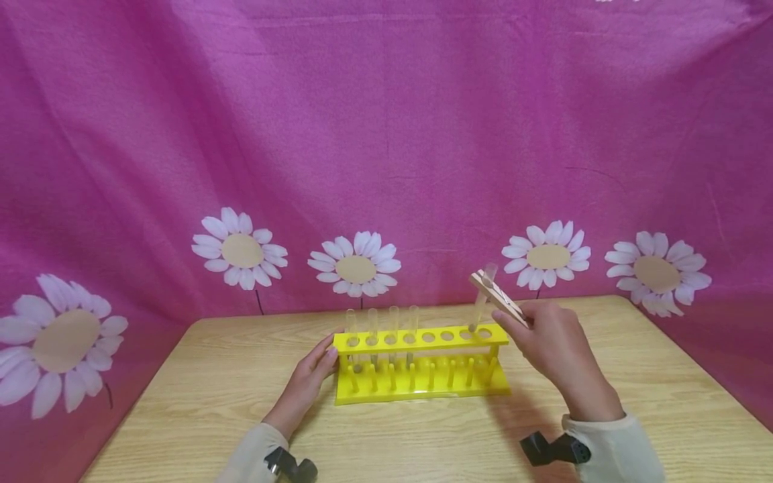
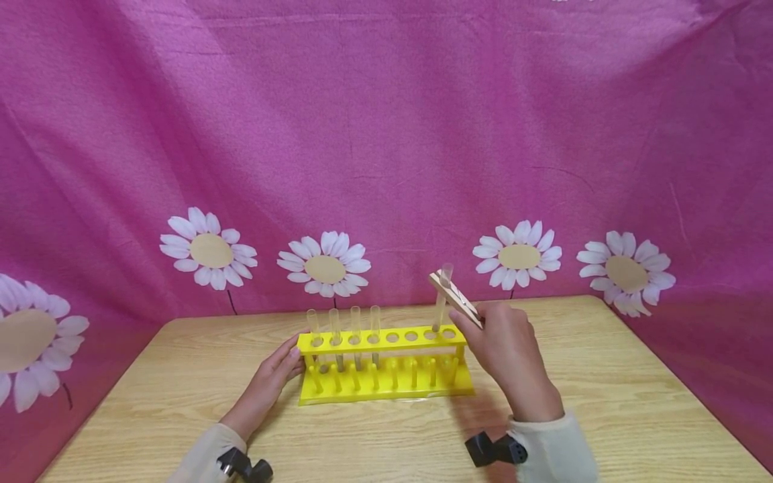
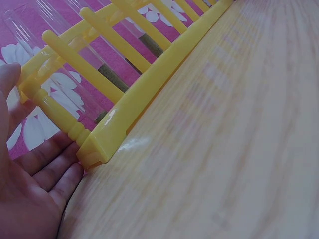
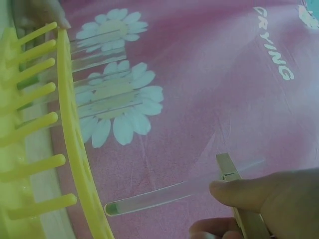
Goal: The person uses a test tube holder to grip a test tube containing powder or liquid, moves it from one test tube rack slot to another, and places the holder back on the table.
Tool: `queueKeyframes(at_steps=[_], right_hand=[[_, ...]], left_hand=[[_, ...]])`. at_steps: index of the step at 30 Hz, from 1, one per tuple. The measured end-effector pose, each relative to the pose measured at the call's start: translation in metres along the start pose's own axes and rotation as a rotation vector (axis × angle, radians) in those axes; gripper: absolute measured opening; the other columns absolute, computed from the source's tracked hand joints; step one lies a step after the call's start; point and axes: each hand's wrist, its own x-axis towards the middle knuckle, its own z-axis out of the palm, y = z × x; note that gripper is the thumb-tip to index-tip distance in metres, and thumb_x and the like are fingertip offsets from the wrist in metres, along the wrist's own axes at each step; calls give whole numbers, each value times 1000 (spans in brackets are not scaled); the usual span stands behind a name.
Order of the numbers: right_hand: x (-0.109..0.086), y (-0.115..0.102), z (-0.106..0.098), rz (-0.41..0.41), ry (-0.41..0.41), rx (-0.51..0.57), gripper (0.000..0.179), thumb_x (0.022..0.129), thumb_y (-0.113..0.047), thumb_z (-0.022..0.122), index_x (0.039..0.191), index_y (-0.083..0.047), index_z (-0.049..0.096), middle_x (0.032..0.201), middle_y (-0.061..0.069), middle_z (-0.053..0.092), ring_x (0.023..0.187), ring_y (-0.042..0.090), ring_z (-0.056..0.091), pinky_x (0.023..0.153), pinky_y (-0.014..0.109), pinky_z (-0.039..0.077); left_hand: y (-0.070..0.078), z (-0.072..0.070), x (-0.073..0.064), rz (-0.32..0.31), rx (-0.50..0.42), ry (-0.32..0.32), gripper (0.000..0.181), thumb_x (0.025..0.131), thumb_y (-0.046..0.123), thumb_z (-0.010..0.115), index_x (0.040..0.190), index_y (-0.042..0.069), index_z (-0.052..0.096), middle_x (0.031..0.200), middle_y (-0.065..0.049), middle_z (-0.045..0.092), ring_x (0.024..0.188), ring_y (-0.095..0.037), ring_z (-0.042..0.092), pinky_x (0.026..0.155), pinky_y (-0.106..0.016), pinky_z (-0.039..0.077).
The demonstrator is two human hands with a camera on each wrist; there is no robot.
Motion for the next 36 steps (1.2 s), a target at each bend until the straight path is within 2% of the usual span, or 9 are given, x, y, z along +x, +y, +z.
queueKeyframes(at_steps=[9,15,22,27,32,36], right_hand=[[0,-3,6,22,-41,3,39,91,-43,65,84,-5,69,57,2,46,52,17,41,42,26,33],[0,-4,9,23,-65,-21,39,90,-42,66,74,-6,66,54,1,42,50,17,38,41,25,31],[1,-2,10,14,-70,-35,39,90,-40,66,69,-8,63,53,0,41,50,17,37,43,27,30],[1,-1,11,6,-73,-46,42,90,-41,66,63,-9,58,53,0,40,51,17,37,44,27,31],[0,1,11,0,-88,-38,42,90,-40,66,63,-9,57,53,-1,39,50,16,37,44,27,31],[0,2,11,17,-113,-32,41,90,-40,66,65,-8,59,54,0,40,50,16,38,43,26,30]], left_hand=[[-1,0,0,1,7,6,63,95,58,46,149,25,39,152,-2,37,136,-26,40,108,-46,40],[-1,0,0,7,5,5,65,96,56,46,150,20,37,152,-2,37,135,-27,41,107,-45,41],[-1,-1,-1,24,-4,-7,59,97,54,46,148,26,40,151,-2,39,134,-26,42,108,-46,40],[-1,-1,0,31,-4,-6,58,97,53,46,148,25,40,150,-3,40,133,-26,43,107,-46,41],[-1,0,0,21,-1,0,64,96,55,47,149,21,38,151,-3,39,134,-27,43,107,-46,41],[-1,0,-1,16,2,3,63,96,56,47,149,22,39,151,-3,40,133,-27,43,107,-46,41]])
